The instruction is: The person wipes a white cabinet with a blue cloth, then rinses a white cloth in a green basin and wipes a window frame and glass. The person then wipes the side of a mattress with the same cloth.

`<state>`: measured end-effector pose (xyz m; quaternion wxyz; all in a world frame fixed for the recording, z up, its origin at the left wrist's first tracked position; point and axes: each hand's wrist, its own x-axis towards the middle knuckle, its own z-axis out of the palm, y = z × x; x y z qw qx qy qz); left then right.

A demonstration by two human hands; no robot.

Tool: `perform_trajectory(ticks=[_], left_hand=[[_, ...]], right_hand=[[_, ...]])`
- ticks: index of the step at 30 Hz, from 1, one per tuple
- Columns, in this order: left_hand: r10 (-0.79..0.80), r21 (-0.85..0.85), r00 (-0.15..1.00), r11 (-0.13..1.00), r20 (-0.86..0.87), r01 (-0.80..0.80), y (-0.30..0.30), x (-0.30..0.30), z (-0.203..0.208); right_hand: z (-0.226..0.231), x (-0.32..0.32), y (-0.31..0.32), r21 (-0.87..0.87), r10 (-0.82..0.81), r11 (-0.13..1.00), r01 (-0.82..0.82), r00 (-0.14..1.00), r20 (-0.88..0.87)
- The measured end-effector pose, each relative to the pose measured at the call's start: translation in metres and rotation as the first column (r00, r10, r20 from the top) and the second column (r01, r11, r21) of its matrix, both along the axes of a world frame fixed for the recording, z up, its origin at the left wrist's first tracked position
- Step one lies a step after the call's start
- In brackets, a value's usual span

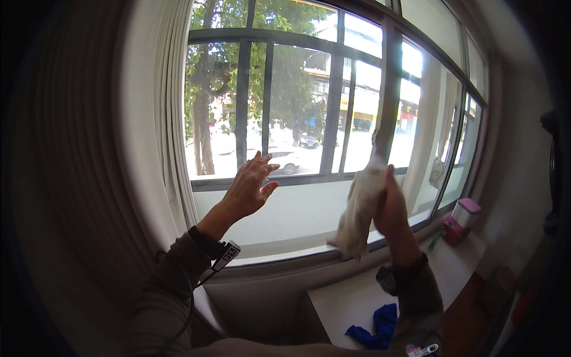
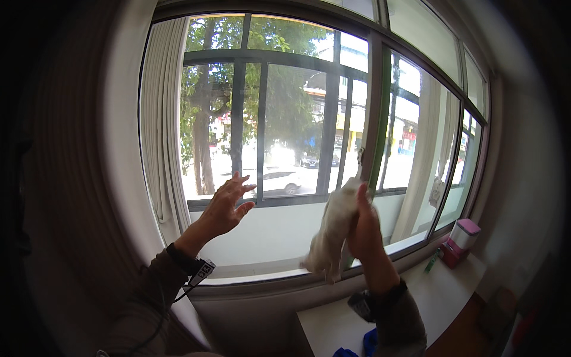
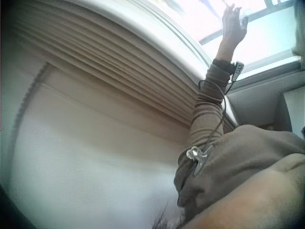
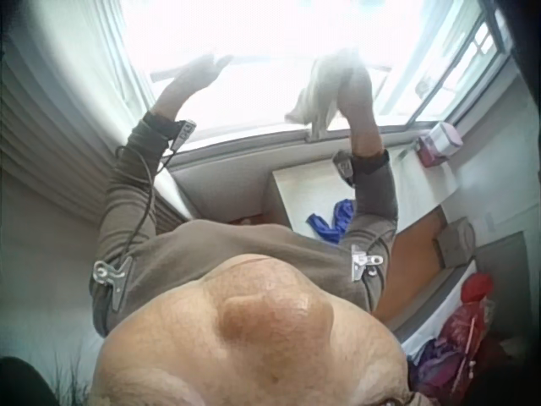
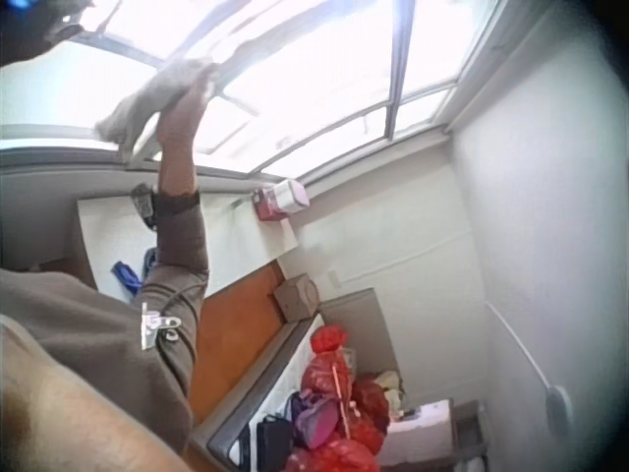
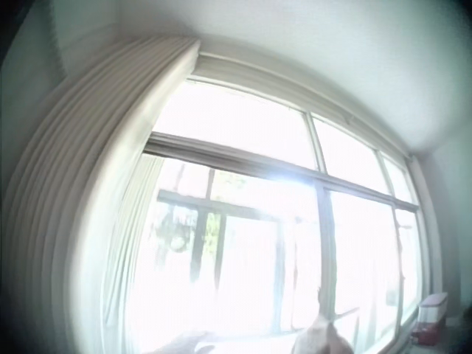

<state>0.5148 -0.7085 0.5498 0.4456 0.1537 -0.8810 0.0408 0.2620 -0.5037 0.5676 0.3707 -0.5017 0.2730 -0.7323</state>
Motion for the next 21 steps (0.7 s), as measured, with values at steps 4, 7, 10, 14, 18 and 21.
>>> perform_trajectory(ticks=[4,7,10,14,18,21], left_hand=[[0.129,-0.128,0.991,0.984,0.03,-0.124,-0.031,0.037,0.026],[0.199,-0.253,0.98,0.947,-0.027,-0.2,-0.043,0.052,0.038],[0.264,-0.351,0.958,0.891,-0.114,-0.287,-0.05,0.059,0.036],[0.353,-0.379,0.918,0.837,-0.179,-0.396,-0.064,0.063,0.028],[0.436,-0.355,0.862,0.787,-0.259,-0.505,-0.08,0.066,0.027],[0.478,-0.4,0.834,0.732,-0.274,-0.551,-0.087,0.072,0.028]], right_hand=[[0.039,0.001,-0.056,-0.266,0.033,0.959,-0.097,0.972,-0.234],[0.04,0.018,-0.095,-0.252,-0.138,0.968,-0.004,0.827,-0.545],[0.036,0.057,-0.146,-0.869,-0.882,0.444,0.22,-0.062,-0.466],[0.041,0.106,-0.199,-0.963,-0.974,0.2,0.179,0.14,-0.176],[0.05,0.111,-0.25,-0.749,-0.723,0.661,0.053,-0.226,-0.653],[0.06,0.095,-0.281,-0.909,-0.887,0.417,0.019,-0.208,-0.411]])
